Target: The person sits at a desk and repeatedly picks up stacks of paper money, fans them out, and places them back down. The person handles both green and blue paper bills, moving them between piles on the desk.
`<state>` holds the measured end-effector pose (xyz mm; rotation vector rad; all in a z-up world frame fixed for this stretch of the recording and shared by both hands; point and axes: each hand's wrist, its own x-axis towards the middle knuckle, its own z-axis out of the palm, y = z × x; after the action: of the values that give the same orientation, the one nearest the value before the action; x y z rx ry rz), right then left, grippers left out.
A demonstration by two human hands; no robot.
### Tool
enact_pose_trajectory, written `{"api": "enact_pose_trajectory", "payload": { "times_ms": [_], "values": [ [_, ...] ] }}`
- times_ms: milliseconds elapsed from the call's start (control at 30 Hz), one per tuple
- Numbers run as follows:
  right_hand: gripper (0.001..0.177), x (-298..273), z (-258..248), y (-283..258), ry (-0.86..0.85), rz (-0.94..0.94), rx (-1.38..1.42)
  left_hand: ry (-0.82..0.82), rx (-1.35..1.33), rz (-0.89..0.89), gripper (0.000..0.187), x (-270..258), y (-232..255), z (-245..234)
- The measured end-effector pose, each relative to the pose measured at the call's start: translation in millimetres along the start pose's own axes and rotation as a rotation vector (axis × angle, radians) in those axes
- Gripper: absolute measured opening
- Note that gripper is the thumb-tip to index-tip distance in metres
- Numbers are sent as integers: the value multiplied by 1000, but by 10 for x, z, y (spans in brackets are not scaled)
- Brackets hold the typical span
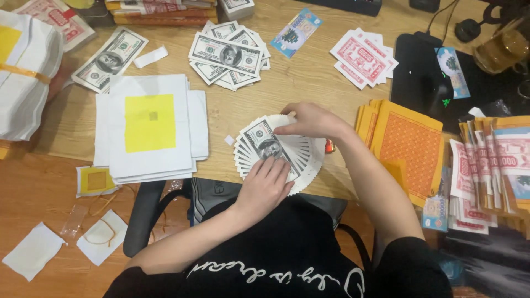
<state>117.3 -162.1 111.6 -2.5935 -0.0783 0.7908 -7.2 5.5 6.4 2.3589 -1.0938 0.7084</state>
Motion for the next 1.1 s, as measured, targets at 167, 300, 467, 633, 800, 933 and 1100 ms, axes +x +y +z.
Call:
{"api": "enact_pose_trajectory", "payload": {
  "times_ms": [167, 300, 467, 633, 800, 933, 1100],
  "values": [
    [59, -24, 119, 96, 4, -17, 12, 15, -16, -24, 42, 26, 6, -80],
    [62, -421, -50, -132, 78, 32, 26, 18, -13, -54, 47, 57, 25, -143],
    [73, -410, 106, 164, 89, 119, 4, 25, 10, -90, 46, 64, 53, -155],
    [35, -407, 85, 357, 355, 9, -205, 57, 22, -89, 31, 48, 48, -125],
    [31, -144, 125, 269, 389, -385, -30, 63, 41, -96, 28, 34, 68, -91],
    [46, -75, 131, -69, 283, -533, -26, 93, 51, -78, 28, 40, 67, -75],
    [45, 93, 152, -229, 184, -529, 3, 107, 49, -77, 28, 43, 73, -90]
  ]
}}
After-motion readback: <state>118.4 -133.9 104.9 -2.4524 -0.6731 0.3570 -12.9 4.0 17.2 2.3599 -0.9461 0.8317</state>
